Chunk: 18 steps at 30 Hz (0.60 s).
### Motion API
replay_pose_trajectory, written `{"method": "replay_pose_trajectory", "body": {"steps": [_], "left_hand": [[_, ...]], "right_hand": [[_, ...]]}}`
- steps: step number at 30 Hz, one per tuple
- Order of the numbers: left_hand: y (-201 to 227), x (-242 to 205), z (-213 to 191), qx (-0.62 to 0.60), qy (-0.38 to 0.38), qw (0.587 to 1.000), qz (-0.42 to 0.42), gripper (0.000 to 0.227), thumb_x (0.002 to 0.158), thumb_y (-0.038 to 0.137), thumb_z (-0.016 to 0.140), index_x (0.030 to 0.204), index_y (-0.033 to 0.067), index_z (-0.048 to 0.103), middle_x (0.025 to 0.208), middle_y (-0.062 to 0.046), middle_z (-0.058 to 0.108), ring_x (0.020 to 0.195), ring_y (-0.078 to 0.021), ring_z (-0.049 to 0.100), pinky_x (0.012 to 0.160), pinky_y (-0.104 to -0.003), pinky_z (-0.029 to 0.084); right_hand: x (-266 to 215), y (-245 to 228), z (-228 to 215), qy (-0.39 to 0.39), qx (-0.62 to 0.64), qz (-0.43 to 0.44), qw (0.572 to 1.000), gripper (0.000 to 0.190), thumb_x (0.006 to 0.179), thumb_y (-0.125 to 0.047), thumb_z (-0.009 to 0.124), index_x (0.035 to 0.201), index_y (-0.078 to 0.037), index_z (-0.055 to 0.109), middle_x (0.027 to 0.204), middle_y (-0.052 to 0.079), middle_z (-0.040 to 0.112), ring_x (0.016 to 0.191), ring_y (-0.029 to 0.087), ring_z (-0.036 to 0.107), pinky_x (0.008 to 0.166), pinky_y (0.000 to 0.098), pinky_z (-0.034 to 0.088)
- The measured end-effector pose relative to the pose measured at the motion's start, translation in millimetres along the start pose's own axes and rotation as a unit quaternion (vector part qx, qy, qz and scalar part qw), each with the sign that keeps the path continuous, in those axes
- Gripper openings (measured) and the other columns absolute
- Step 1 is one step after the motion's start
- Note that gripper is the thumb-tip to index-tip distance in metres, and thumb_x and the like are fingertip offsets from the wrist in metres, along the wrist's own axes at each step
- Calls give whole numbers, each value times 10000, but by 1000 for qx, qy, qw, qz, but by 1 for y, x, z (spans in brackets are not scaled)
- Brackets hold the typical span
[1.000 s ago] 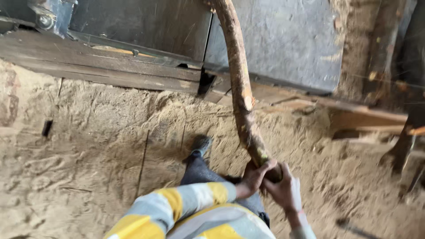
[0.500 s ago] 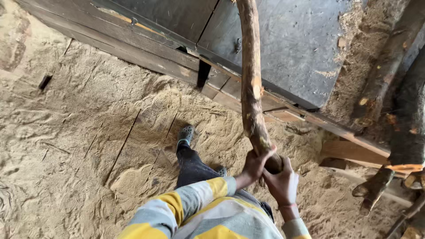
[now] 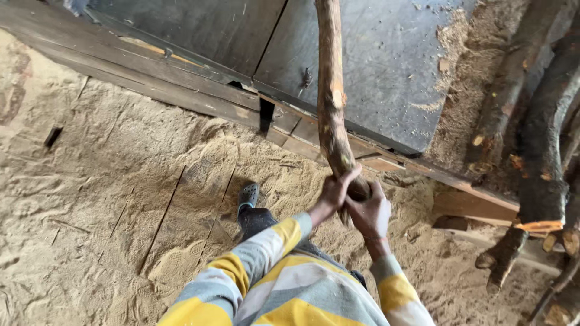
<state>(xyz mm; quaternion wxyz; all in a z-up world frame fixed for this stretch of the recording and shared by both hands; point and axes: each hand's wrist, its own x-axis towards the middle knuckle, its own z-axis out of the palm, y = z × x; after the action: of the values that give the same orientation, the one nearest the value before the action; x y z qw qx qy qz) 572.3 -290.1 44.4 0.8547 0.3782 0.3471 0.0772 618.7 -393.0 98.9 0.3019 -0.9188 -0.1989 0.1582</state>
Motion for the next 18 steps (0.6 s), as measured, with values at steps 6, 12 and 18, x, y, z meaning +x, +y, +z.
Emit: {"method": "replay_pose_trajectory", "body": {"steps": [6, 12, 18], "left_hand": [[134, 65, -42, 71, -75, 990, 99, 599, 840, 581, 644, 1102, 42, 615, 1020, -138, 693, 917, -285, 697, 808, -451, 612], [175, 73, -137, 198, -40, 969, 142, 720, 811, 373, 728, 1337, 40, 367, 1261, -222, 552, 1147, -363, 568, 942, -469, 525], [171, 46, -214, 458, 6, 868, 193, 1059, 781, 165, 811, 1571, 38, 118, 1502, -307, 410, 1377, -442, 439, 1076, -486, 438]], "right_hand": [[82, -89, 22, 37, 41, -220, 974, 487, 956, -290, 771, 1292, 8, 583, 1022, 238, 769, 835, 266, 782, 709, 371, 643], [130, -157, 83, -144, 137, -110, 974, 689, 928, -285, 710, 1504, -68, 401, 989, 219, 769, 623, 241, 768, 544, 335, 652], [139, -174, 180, -97, 132, -198, 966, 942, 998, -334, 730, 1636, -61, 92, 1170, 326, 711, 974, 393, 753, 833, 453, 641]]}}
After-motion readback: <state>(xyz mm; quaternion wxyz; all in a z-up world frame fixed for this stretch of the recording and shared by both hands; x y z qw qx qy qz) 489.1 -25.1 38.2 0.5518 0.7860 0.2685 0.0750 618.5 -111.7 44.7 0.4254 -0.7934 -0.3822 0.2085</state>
